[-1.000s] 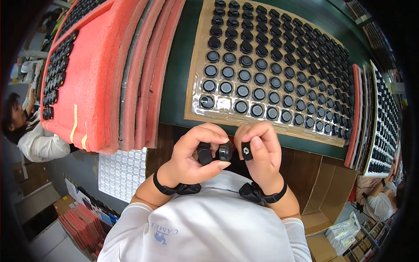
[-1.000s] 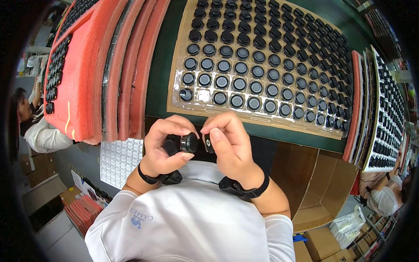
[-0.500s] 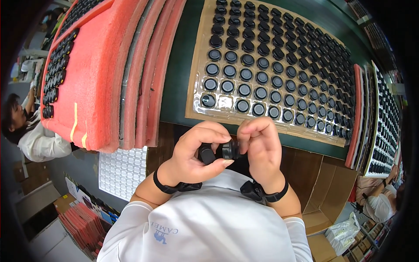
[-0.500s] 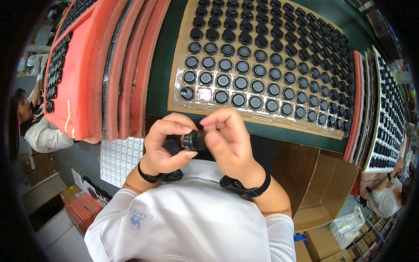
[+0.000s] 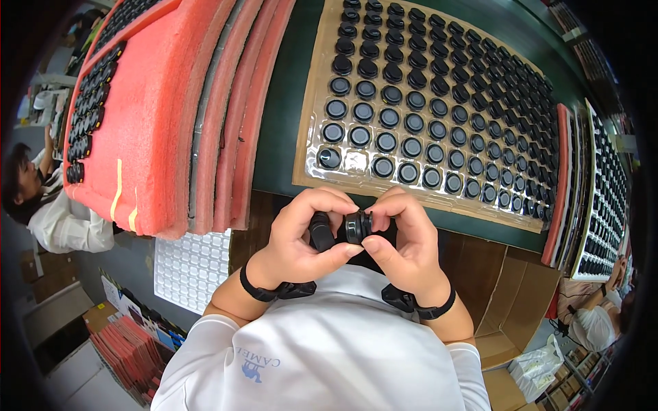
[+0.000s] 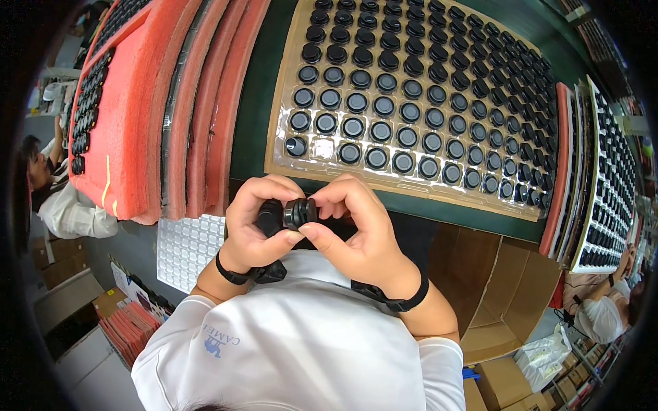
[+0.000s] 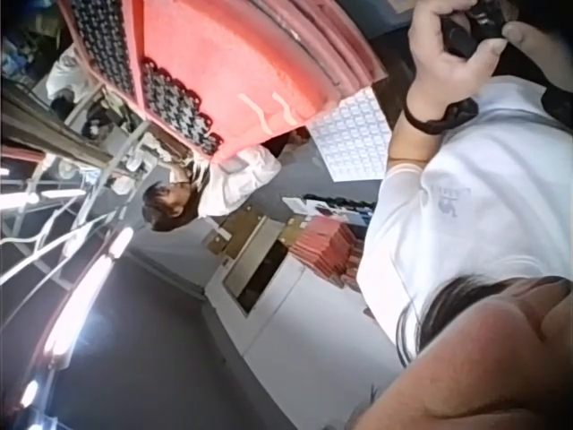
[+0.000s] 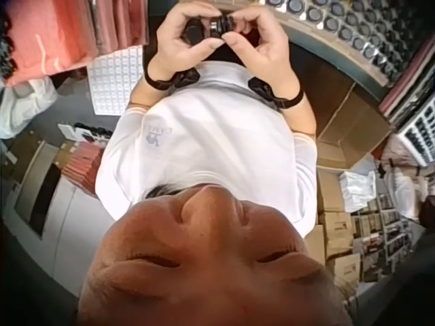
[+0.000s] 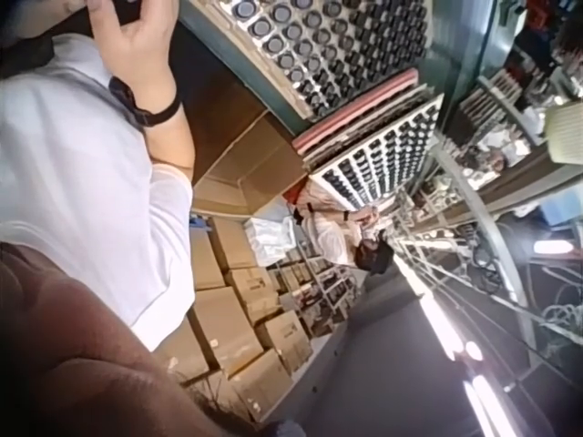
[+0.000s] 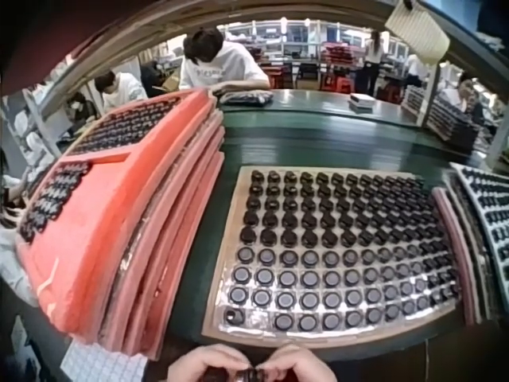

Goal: The person reaches for a black component from a shelf, joins it with another part from a tray, and presses them together. They repeat this process, assembling the components and placing the finished units back into the tray.

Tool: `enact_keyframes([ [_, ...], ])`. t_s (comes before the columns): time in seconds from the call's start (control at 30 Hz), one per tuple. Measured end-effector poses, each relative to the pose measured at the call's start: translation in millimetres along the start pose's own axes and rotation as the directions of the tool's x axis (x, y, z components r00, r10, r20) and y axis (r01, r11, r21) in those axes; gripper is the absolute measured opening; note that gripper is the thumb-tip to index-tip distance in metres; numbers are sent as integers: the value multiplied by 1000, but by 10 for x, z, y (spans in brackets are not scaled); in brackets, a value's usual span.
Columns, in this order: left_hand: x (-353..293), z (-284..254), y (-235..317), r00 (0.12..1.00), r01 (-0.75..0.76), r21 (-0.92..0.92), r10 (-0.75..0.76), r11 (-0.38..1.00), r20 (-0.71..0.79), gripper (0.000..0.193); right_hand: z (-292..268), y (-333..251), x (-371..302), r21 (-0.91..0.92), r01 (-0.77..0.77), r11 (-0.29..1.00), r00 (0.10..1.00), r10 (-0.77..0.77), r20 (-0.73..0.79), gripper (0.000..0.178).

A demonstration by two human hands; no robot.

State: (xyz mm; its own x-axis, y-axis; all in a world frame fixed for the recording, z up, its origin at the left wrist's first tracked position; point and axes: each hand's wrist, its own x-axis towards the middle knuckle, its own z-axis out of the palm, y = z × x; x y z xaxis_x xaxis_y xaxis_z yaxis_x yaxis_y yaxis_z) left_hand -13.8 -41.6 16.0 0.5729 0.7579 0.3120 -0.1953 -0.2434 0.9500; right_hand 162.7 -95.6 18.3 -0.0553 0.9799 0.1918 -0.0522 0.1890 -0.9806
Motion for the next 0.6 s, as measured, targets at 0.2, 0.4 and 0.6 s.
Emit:
enact_keyframes([
  [0.2, -17, -46, -41, 996, 84, 4, -84, 996, 8, 43, -2, -17, 71, -118, 52, 992, 999, -53, -1, 24],
  [0.4, -98, -141, -119, 973, 204, -131, -216, 970, -85, 36, -49, 86, 256, -338, 77, 938, 996, -85, -10, 23],
  [0.6, -161, -247, -211, 962, 239, -285, -267, 928, -62, 36, -27, 259, 503, -785, 46, 618, 985, -159, -67, 20],
])
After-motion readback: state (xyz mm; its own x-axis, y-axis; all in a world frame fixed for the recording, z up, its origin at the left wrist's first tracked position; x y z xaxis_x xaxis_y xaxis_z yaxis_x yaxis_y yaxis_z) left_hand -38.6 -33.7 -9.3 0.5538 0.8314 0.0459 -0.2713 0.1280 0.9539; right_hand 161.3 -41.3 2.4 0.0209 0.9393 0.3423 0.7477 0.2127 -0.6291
